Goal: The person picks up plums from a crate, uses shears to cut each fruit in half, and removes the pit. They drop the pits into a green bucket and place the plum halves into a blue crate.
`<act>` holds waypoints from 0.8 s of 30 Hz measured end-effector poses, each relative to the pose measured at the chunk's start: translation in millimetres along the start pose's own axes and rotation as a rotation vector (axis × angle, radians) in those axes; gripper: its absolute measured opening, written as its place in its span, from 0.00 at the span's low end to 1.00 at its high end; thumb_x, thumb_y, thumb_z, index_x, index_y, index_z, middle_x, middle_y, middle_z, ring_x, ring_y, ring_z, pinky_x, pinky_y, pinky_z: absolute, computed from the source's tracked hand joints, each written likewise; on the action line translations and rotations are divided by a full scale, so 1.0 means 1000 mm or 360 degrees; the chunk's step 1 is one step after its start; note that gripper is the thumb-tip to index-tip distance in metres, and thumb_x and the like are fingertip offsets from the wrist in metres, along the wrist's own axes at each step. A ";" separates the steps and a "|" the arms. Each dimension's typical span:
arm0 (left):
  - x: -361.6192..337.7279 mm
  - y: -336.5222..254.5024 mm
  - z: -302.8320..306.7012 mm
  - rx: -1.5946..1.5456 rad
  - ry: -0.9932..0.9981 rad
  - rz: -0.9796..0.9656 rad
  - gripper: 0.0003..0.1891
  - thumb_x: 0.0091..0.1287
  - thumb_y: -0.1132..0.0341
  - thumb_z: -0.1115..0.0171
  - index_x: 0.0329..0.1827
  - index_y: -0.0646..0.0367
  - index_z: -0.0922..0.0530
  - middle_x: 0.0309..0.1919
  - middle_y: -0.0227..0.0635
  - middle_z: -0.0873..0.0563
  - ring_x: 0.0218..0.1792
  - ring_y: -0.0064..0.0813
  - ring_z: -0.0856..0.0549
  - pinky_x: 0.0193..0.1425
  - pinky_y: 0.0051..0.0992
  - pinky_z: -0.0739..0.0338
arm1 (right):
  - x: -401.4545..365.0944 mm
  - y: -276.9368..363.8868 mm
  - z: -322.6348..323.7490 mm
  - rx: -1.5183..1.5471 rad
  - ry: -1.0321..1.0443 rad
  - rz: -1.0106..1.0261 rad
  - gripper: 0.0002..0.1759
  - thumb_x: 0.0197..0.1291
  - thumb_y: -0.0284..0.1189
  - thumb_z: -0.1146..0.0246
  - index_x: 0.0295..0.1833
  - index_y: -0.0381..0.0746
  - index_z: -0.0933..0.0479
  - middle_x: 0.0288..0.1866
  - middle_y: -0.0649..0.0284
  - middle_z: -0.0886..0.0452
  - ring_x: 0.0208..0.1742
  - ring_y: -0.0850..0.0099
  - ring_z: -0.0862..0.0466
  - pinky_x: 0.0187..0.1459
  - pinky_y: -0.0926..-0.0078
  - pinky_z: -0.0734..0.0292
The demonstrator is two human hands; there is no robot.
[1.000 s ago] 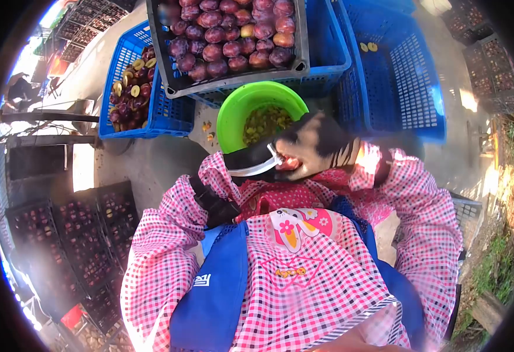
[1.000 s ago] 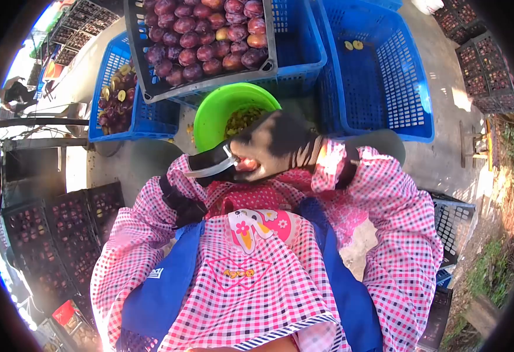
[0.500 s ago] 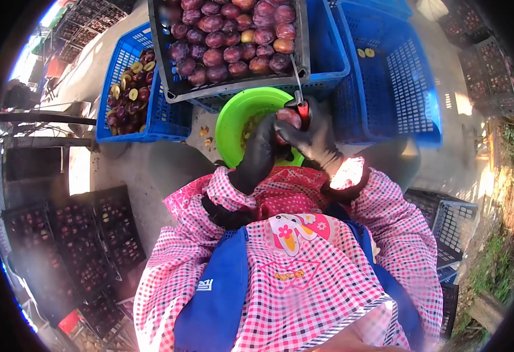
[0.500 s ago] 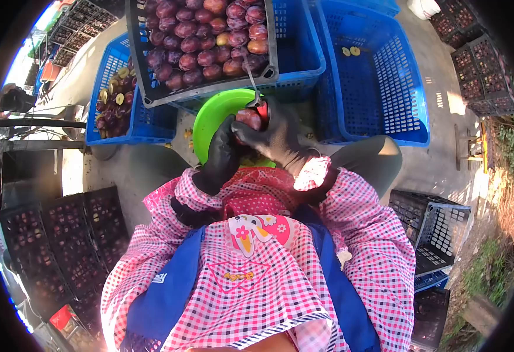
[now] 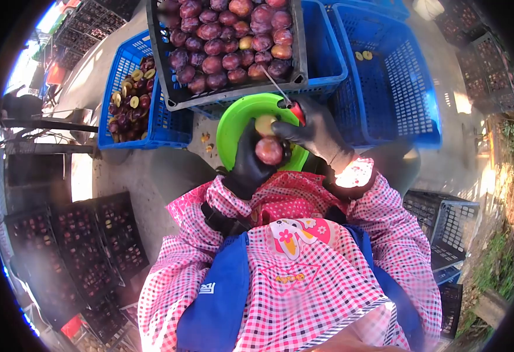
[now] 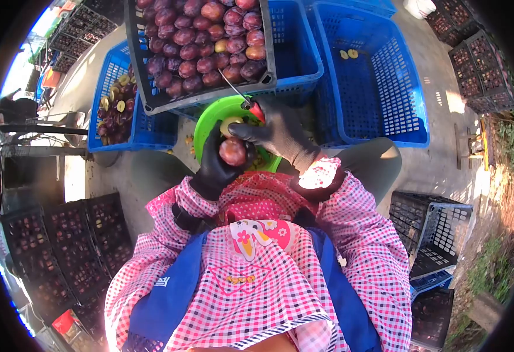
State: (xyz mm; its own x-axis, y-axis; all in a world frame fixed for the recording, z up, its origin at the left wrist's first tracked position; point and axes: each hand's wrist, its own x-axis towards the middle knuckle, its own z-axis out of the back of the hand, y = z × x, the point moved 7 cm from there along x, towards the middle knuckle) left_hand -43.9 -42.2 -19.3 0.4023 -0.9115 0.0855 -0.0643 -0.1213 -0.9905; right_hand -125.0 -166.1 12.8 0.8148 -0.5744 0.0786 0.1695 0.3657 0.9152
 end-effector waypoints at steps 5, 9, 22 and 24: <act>0.000 0.005 -0.014 -0.0727 0.0112 0.0330 0.28 0.71 0.56 0.42 0.70 0.60 0.36 0.56 0.43 0.21 0.53 0.30 0.19 0.54 0.28 0.21 | -0.008 -0.020 -0.024 0.0221 0.0263 -0.0095 0.34 0.52 0.50 0.26 0.55 0.37 0.23 0.46 0.59 0.16 0.46 0.68 0.18 0.52 0.69 0.24; 0.019 -0.022 0.096 0.0241 -0.0470 0.0484 0.29 0.76 0.43 0.58 0.58 0.60 0.23 0.33 0.38 0.13 0.27 0.26 0.15 0.32 0.21 0.20 | -0.002 -0.025 0.049 0.0522 -0.0303 -0.0233 0.22 0.54 0.37 0.25 0.49 0.36 0.22 0.40 0.63 0.15 0.40 0.74 0.16 0.45 0.76 0.21; 0.194 0.016 0.103 0.2378 0.0120 -0.0043 0.24 0.63 0.46 0.38 0.49 0.59 0.22 0.41 0.51 0.15 0.46 0.48 0.15 0.46 0.41 0.20 | -0.009 0.016 0.145 -0.0720 -0.0818 -0.0228 0.19 0.63 0.40 0.36 0.50 0.36 0.25 0.37 0.48 0.20 0.38 0.51 0.19 0.42 0.63 0.26; 0.203 0.031 0.096 0.2805 0.0395 0.0077 0.25 0.63 0.46 0.39 0.50 0.59 0.23 0.41 0.51 0.15 0.46 0.47 0.15 0.46 0.41 0.19 | -0.012 0.015 0.135 -0.0503 -0.0812 -0.0132 0.16 0.66 0.37 0.38 0.51 0.36 0.26 0.35 0.47 0.21 0.36 0.50 0.20 0.42 0.62 0.26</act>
State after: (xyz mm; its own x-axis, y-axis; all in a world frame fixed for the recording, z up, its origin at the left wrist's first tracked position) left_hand 123.2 -193.6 -42.8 0.2853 -0.9535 -0.0971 0.9566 0.2771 0.0902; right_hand -207.1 -253.1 78.8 0.4365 -0.8604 0.2631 0.4411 0.4595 0.7709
